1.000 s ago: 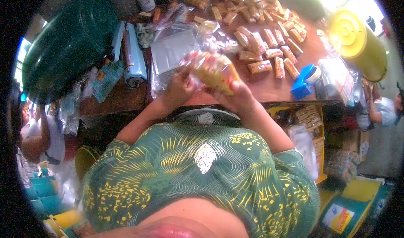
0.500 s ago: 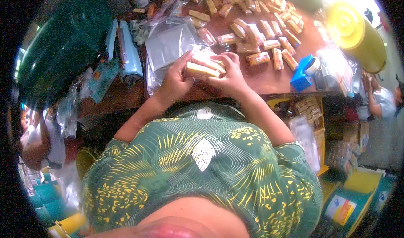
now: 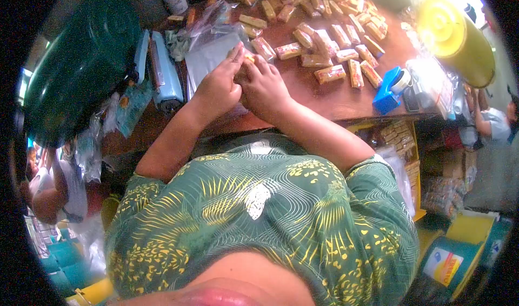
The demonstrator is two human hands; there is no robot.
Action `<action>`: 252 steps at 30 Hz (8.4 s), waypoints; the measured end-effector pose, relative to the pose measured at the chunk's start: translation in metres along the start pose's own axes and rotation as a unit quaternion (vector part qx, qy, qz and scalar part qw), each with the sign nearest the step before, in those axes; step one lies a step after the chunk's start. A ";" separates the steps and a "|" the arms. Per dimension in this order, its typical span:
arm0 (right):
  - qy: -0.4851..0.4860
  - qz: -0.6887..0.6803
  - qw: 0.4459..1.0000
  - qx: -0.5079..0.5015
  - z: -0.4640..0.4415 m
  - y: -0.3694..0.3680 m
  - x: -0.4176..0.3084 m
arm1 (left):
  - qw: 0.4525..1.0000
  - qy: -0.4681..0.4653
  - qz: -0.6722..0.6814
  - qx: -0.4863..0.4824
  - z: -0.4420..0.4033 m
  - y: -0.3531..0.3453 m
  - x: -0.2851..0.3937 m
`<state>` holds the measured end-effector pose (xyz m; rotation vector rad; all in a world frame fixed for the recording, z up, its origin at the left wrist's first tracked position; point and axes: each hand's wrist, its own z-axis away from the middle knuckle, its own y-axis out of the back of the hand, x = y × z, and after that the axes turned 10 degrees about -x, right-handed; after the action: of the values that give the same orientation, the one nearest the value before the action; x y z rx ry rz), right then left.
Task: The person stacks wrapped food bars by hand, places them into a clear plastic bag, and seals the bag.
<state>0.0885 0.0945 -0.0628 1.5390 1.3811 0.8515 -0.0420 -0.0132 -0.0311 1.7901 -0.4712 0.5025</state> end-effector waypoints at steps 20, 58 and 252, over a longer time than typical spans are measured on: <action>0.010 -0.303 0.950 -0.068 -0.030 -0.081 0.030 | 0.979 -0.187 0.061 -0.057 0.025 -0.051 0.042; -0.156 -0.405 0.901 0.025 0.146 0.005 0.099 | 0.961 0.149 -0.061 -0.225 -0.120 -0.033 -0.072; -0.301 -0.314 0.888 -0.152 0.064 0.091 0.106 | 0.957 -0.119 0.157 -0.211 -0.010 -0.048 0.001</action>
<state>0.1979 0.1884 -0.0105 0.8975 1.0984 0.1417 -0.0154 0.0091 -0.0655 1.3714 -0.9678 0.3676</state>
